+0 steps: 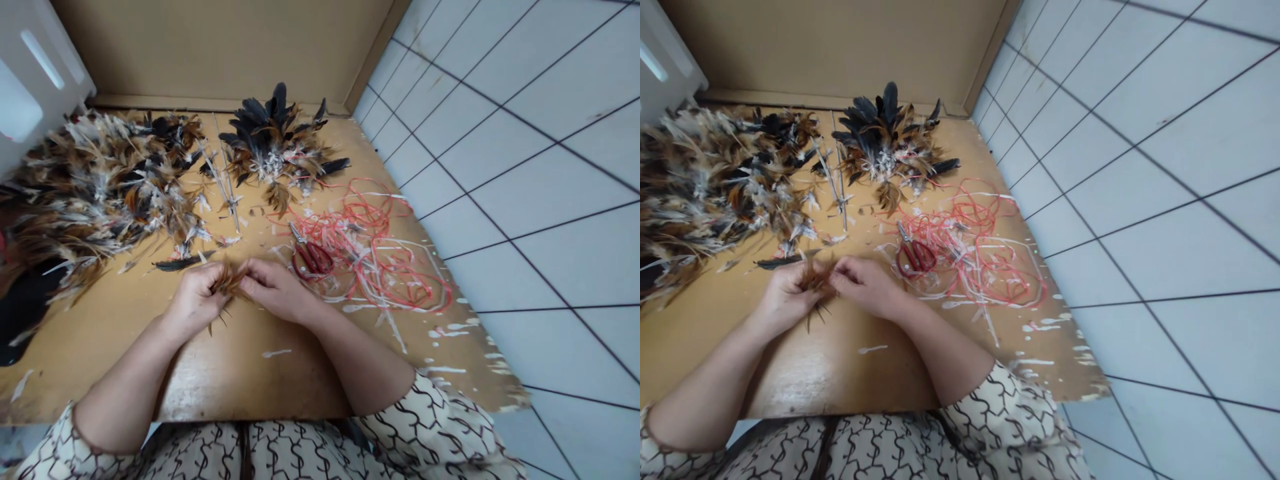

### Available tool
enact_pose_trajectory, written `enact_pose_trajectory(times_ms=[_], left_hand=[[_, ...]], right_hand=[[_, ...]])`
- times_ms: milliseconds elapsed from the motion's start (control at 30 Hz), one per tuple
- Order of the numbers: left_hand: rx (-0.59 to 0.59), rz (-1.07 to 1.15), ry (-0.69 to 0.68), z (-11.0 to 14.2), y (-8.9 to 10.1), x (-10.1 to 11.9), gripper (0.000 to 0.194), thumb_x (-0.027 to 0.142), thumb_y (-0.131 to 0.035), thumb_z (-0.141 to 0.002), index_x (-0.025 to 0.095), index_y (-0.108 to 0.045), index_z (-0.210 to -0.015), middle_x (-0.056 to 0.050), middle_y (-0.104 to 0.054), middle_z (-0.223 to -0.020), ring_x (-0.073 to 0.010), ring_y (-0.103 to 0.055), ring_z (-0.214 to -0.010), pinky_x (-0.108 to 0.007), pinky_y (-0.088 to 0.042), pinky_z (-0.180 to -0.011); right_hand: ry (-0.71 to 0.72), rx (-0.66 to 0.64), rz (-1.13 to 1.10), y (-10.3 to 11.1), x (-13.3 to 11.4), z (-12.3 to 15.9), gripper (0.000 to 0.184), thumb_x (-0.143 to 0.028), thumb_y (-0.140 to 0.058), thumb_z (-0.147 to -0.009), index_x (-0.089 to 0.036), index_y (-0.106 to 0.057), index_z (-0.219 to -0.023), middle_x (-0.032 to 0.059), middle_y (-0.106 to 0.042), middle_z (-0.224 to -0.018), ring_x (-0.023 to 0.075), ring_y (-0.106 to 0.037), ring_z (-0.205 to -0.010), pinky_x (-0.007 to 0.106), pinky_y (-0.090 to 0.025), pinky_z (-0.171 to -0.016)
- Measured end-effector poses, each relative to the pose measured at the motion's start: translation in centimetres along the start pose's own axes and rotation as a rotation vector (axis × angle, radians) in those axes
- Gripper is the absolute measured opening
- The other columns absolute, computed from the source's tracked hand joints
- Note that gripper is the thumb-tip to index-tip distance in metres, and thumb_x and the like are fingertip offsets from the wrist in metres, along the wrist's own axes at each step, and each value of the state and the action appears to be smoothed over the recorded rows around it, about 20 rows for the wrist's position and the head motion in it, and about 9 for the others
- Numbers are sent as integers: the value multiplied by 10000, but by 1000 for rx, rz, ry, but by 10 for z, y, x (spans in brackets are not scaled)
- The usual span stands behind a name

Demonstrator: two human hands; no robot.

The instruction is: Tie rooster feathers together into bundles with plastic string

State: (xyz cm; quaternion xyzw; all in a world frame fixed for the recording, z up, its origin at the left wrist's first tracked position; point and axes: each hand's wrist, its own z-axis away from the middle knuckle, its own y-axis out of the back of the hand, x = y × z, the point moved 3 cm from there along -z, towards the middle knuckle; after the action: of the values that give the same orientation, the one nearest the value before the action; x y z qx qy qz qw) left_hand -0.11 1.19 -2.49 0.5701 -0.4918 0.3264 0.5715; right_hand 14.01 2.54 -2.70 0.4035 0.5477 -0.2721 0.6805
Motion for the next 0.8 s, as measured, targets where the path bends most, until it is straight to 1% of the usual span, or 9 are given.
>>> enact_pose_trajectory(times_ms=[100, 200, 267, 400, 467, 533, 633, 667, 800], left_hand=[[9, -84, -86, -2, 2, 0, 85, 163, -643, -630, 163, -587, -566, 22, -556, -519, -95, -480, -494, -211, -368, -492], [39, -54, -99, -2, 2, 2, 93, 195, -658, -639, 159, -602, -575, 10, -584, -537, -100, -512, -502, -215, -399, -498], [149, 6, -81, -2, 4, 5, 93, 214, -672, -644, 161, -618, -591, -4, -623, -586, -115, -559, -552, -229, -446, -551], [501, 121, -33, 3, 14, 11, 34, 200, -676, -662, 169, -662, -660, -10, -679, -702, -134, -625, -689, -251, -490, -700], [559, 172, 13, 5, 16, 10, 55, 218, -694, -663, 170, -666, -660, 4, -670, -678, -126, -617, -683, -243, -483, -707], [488, 257, 116, 4, 12, 4, 107, 252, -728, -644, 162, -671, -657, 11, -661, -648, -116, -599, -644, -231, -475, -674], [273, 460, 266, 2, -1, -4, 196, 244, -798, -555, 145, -679, -675, 9, -664, -646, -109, -585, -613, -223, -468, -633], [236, 534, 286, 2, -5, -5, 231, 230, -814, -523, 144, -682, -692, 10, -667, -650, -110, -586, -609, -226, -470, -631], [247, 690, 303, 1, -10, -4, 247, 246, -811, -521, 140, -692, -709, -2, -671, -635, -117, -593, -592, -243, -479, -627]], right_hand=[[22, -80, 116, 2, 1, 1, 236, -277, -499, -812, -176, -431, -610, -57, -392, -565, 73, -360, -559, 215, -268, -530], [14, -115, 20, 2, 2, 1, 288, -346, -481, -817, -177, -428, -589, -69, -346, -538, 62, -317, -519, 219, -252, -517], [-7, -41, -66, 4, 3, 0, 302, -395, -491, -802, -176, -455, -597, -76, -333, -515, 59, -291, -491, 222, -236, -499], [-32, 253, -200, 10, 5, 0, 319, -460, -538, -759, -172, -506, -624, -82, -338, -484, 59, -282, -460, 233, -207, -479], [-35, 330, -273, 8, 5, 1, 332, -482, -552, -746, -171, -521, -634, -85, -337, -476, 58, -278, -447, 235, -203, -473], [-30, 359, -323, 3, 6, 2, 340, -494, -560, -743, -170, -532, -644, -86, -343, -470, 57, -279, -439, 234, -207, -469], [-2, 339, -364, -7, 5, 4, 368, -510, -556, -754, -180, -496, -604, -79, -370, -468, 57, -301, -444, 231, -229, -472], [5, 314, -370, -10, 4, 5, 379, -515, -551, -760, -182, -481, -591, -78, -377, -467, 57, -308, -446, 230, -237, -474], [5, 213, -342, -19, 3, 7, 369, -520, -509, -786, -178, -526, -650, -82, -385, -467, 58, -325, -447, 226, -259, -480]])
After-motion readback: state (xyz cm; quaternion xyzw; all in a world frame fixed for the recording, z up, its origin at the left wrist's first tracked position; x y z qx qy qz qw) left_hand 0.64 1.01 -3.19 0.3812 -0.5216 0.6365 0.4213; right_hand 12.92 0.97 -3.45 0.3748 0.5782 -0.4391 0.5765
